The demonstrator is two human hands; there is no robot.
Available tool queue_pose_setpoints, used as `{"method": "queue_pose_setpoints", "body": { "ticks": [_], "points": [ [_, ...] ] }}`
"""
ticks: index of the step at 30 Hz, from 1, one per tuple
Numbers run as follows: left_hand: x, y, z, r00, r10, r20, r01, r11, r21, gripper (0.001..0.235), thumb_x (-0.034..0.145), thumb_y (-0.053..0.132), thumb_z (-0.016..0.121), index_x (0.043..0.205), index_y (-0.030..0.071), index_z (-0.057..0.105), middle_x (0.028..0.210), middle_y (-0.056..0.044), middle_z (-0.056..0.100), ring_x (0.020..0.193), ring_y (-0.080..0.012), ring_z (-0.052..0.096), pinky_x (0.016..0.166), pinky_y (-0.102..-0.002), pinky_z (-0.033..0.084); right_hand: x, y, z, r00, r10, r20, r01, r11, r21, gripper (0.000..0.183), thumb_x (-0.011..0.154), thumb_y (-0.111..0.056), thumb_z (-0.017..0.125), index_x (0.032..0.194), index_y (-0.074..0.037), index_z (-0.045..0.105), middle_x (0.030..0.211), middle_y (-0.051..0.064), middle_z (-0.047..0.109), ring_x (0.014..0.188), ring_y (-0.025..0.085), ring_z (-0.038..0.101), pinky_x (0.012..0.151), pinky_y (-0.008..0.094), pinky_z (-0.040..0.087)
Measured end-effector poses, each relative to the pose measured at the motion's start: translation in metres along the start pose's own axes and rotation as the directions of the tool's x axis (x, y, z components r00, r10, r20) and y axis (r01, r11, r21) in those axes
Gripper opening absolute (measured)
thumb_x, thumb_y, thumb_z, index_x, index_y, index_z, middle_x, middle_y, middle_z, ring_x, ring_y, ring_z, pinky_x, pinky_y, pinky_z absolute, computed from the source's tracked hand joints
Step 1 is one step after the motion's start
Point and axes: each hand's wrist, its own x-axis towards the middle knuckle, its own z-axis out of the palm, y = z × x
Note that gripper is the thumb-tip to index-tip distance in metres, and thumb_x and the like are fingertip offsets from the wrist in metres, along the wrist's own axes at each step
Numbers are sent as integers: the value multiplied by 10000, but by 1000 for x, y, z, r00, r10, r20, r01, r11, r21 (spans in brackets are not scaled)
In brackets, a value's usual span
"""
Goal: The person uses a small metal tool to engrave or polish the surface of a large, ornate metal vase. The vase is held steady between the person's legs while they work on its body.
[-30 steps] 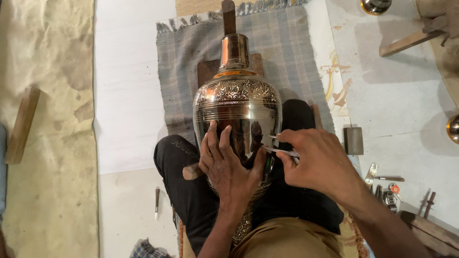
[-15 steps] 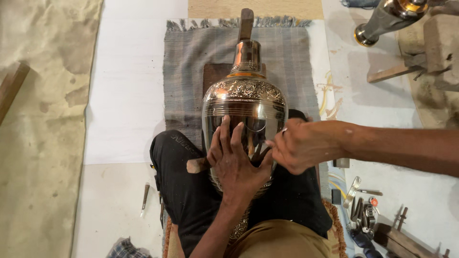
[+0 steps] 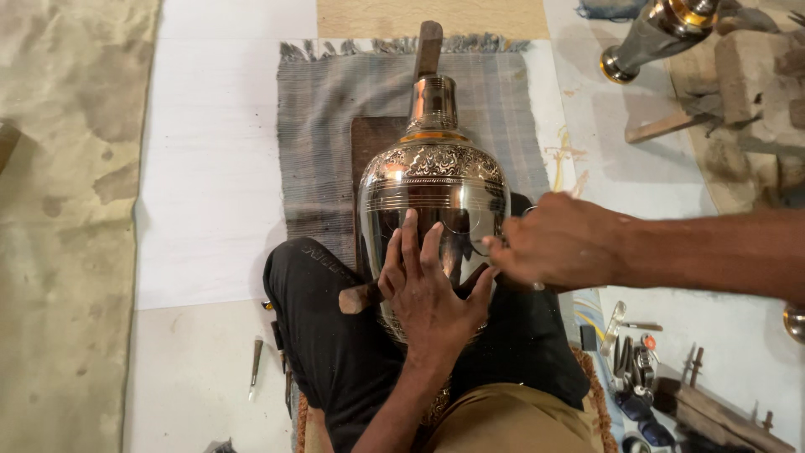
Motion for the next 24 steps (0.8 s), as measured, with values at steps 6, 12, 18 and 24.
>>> {"method": "queue_pose_setpoints", "body": {
  "ticks": [6,12,18,24],
  "points": [
    [0,2,-1,1000,15,21,-15,1000,22,914,795,584,820,1470,155,378,1630,-183,289,1465,-412,290,1117,-566,274,-26,-23,11,813,581,-38,-437,651,621,399,848,-335,763,1182,-117,759,805,166,763,699,337,713,670,483,573],
    [1,5,-4,999,1,53,-4,998,58,901,793,655,770,1448,144,420,1632,-179,294,1458,-411,295,1098,-559,284,-23,-53,21,629,740,237,-406,53,912,334,841,-291,691,999,-6,767,745,158,773,680,226,738,672,418,593],
    [-1,4,-3,999,51,-15,-51,998,37,895,842,702,689,1463,122,407,1629,-197,320,1470,-413,309,1129,-571,277,-14,-45,3,582,650,489,-605,-55,794,394,915,-391,659,1018,-24,758,730,149,716,717,266,722,693,427,566],
    [-3,-1,-3,997,67,-37,-68,997,-29,916,833,664,748,1472,125,374,1634,-191,327,1481,-417,315,1146,-583,277,-9,-51,-23,608,794,-17,-644,505,575,286,731,-311,785,846,-51,756,732,183,690,752,405,690,687,511,536]
  ]
}}
